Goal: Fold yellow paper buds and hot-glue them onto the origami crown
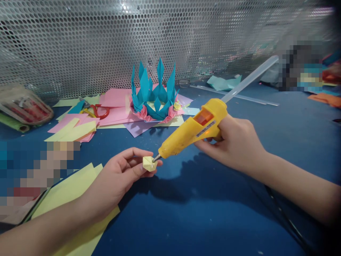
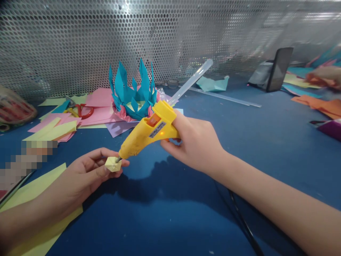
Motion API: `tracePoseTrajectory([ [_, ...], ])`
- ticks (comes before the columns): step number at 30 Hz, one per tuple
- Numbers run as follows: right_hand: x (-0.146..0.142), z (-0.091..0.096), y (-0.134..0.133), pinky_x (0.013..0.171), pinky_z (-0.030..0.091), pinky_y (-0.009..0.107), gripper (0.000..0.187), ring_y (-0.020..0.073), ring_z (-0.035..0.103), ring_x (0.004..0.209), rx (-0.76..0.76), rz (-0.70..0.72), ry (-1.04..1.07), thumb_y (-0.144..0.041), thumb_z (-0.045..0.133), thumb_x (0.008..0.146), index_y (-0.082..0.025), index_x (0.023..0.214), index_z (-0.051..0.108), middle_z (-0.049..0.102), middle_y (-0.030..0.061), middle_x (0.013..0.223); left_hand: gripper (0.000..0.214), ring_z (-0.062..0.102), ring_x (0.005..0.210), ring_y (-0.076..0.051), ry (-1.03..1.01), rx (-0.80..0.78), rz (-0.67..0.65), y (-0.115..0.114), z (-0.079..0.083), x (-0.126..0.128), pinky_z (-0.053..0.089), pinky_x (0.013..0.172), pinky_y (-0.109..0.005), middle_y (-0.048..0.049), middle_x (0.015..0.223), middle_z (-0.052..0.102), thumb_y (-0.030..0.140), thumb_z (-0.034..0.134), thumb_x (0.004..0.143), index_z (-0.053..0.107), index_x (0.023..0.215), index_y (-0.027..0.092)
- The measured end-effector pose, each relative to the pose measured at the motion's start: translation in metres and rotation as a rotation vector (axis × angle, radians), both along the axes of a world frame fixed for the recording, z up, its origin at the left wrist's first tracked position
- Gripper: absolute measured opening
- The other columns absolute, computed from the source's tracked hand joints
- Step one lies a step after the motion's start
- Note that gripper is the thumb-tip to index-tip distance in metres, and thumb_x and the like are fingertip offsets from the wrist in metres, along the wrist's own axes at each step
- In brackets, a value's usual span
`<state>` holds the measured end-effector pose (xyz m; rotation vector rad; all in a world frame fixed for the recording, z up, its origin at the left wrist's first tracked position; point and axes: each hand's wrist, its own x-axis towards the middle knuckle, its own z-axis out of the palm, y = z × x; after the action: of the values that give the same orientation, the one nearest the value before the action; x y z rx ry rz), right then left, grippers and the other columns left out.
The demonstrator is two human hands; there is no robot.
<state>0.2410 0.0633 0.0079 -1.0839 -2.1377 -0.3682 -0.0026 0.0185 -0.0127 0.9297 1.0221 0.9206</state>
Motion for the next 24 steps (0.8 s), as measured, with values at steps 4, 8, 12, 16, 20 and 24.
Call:
tracePoseTrajectory([
  [4, 0.0006, -0.0005, -0.0007, 0.039, 0.027, 0.022, 0.015, 0.0103, 0.036, 0.036, 0.05, 0.012, -0.018, -0.023, 0.052, 0.073, -0.023, 0.067, 0.038, 0.042, -0.0052, 0.049, 0.019, 0.068, 0.07, -0.01, 0.04, 0.006, 0.015, -0.0019, 0.0013, -0.0005, 0.053, 0.071, -0.019, 0.0009, 0.079, 0.077, 0.031, 0.083, 0.071, 0.072, 0.084, 0.022],
  [8, 0.001, -0.0008, -0.001, 0.041, 0.029, 0.022, 0.013, 0.0107, 0.038, 0.038, 0.064, 0.008, -0.031, -0.023, 0.052, 0.075, -0.023, 0.068, 0.04, 0.045, -0.0043, 0.05, 0.019, 0.069, 0.069, -0.011, 0.053, -0.024, 0.033, -0.0023, 0.0033, -0.0006, 0.053, 0.071, -0.019, 0.0026, 0.072, 0.075, 0.027, 0.084, 0.07, 0.072, 0.083, 0.023],
  [12, 0.001, -0.0011, -0.0008, 0.04, 0.028, 0.022, 0.013, 0.0102, 0.036, 0.037, 0.069, 0.0, -0.036, -0.024, 0.05, 0.075, -0.023, 0.067, 0.039, 0.042, -0.0053, 0.049, 0.019, 0.069, 0.069, -0.012, 0.06, -0.036, 0.046, -0.0012, 0.0034, -0.0004, 0.054, 0.07, -0.021, 0.0015, 0.071, 0.075, 0.026, 0.085, 0.068, 0.072, 0.083, 0.022],
  [16, 0.0013, -0.001, -0.0008, 0.039, 0.028, 0.022, 0.014, 0.0101, 0.036, 0.037, 0.089, -0.002, -0.048, -0.024, 0.049, 0.075, -0.023, 0.067, 0.038, 0.042, -0.0052, 0.049, 0.021, 0.07, 0.07, -0.013, 0.051, -0.04, 0.053, -0.0007, 0.0032, -0.0001, 0.054, 0.071, -0.021, 0.0012, 0.072, 0.075, 0.024, 0.086, 0.067, 0.073, 0.083, 0.022],
  [20, 0.0018, -0.0009, -0.0015, 0.04, 0.029, 0.022, 0.013, 0.0108, 0.037, 0.038, 0.118, -0.004, -0.07, -0.022, 0.049, 0.076, -0.023, 0.068, 0.038, 0.044, -0.0046, 0.049, 0.017, 0.07, 0.07, -0.011, 0.028, -0.042, 0.047, 0.0001, 0.0029, 0.0004, 0.054, 0.07, -0.018, 0.0024, 0.073, 0.076, 0.023, 0.085, 0.069, 0.074, 0.082, 0.024],
  [24, 0.0024, -0.0013, -0.0014, 0.041, 0.029, 0.023, 0.012, 0.0119, 0.04, 0.04, 0.151, -0.002, -0.073, -0.023, 0.049, 0.077, -0.023, 0.069, 0.04, 0.047, -0.0038, 0.05, 0.014, 0.069, 0.067, -0.008, 0.005, -0.027, 0.029, -0.0001, 0.0029, 0.0005, 0.053, 0.068, -0.014, 0.0032, 0.072, 0.076, 0.023, 0.084, 0.071, 0.075, 0.082, 0.025],
])
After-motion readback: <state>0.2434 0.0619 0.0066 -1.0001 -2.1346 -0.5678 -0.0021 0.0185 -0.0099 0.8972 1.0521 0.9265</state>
